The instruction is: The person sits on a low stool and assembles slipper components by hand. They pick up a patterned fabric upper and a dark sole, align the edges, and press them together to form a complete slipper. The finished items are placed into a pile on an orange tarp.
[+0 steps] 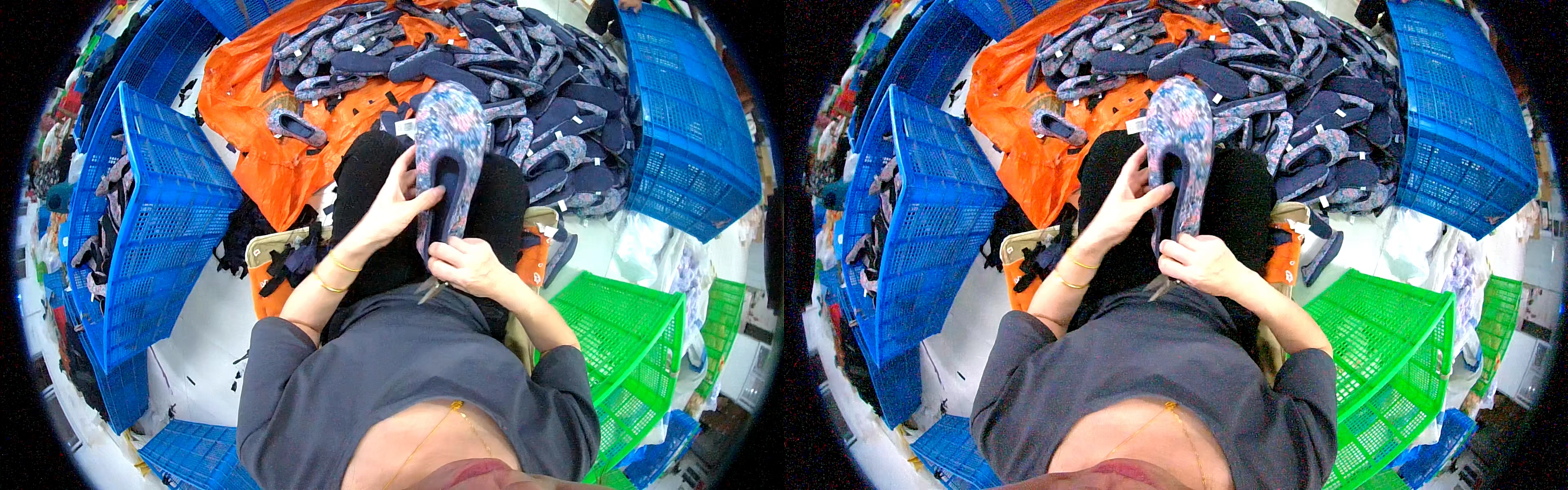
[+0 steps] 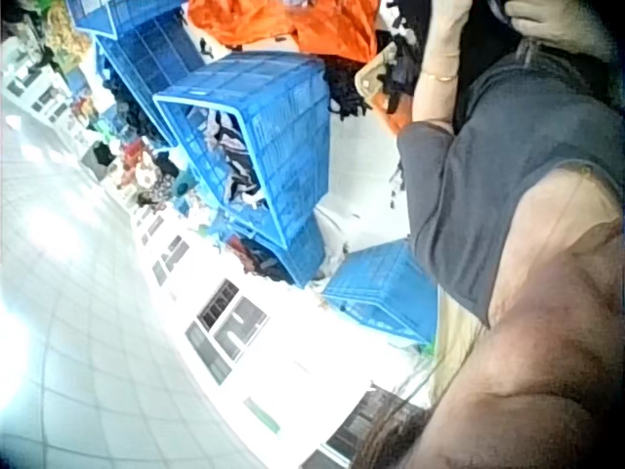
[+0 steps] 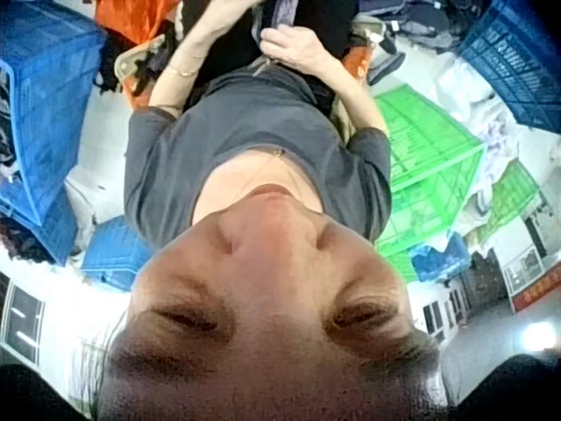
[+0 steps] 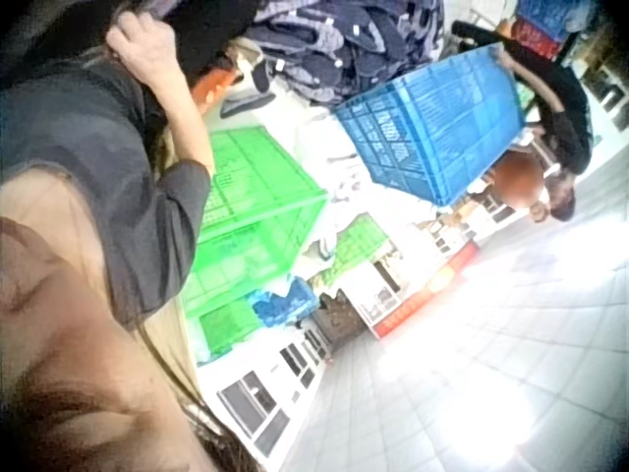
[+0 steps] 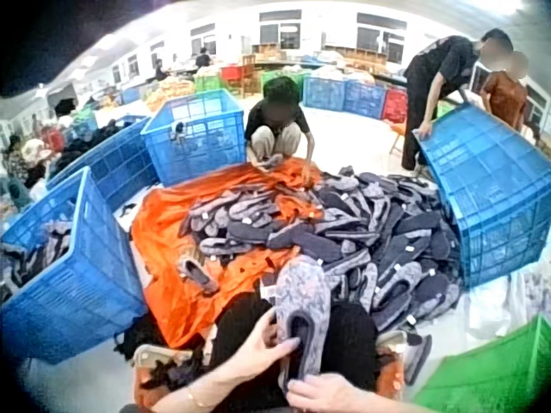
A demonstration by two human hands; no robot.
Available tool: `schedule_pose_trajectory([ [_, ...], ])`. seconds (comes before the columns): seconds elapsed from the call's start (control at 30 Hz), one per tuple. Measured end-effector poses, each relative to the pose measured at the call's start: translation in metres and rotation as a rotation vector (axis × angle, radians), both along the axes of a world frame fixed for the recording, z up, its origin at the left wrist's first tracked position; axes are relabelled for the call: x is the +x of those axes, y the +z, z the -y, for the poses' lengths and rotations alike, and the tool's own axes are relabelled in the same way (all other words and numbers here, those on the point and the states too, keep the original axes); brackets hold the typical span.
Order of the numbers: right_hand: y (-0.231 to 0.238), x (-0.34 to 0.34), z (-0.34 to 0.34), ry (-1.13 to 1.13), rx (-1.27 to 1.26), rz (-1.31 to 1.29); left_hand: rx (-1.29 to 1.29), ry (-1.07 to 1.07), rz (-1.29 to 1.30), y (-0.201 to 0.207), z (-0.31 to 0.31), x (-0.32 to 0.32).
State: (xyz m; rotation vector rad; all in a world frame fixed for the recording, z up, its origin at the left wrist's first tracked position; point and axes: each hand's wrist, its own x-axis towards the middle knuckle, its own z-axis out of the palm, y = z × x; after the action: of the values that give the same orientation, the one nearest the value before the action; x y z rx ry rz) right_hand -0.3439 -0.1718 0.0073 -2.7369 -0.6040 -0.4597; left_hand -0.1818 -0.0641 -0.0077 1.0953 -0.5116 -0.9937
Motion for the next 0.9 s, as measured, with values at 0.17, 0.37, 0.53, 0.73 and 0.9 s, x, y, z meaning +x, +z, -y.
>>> schedule_pose_trajectory([
  [0.17,0.030,-0.007,0.017,-0.211,0.640,0.233,-0.532,-0.359,-1.130,-0.033,0.020,0.002],
  [0.37,-0.004,0.005,0.030,-0.785,1.515,0.028,-0.715,-0.752,-1.526,-0.021,0.013,-0.014],
  [0.53,-0.005,0.021,0.023,-0.681,1.534,-0.011,-0.876,-0.801,-1.650,-0.038,0.011,-0.030],
  [0.73,-0.017,0.020,0.030,-0.707,1.303,0.075,-0.881,-0.759,-1.694,-0.046,0.005,-0.034],
  [0.9,-0.014,0.024,0.028,-0.720,1.348,0.119,-0.941,-0.861,-1.647,-0.044,0.009,-0.035],
])
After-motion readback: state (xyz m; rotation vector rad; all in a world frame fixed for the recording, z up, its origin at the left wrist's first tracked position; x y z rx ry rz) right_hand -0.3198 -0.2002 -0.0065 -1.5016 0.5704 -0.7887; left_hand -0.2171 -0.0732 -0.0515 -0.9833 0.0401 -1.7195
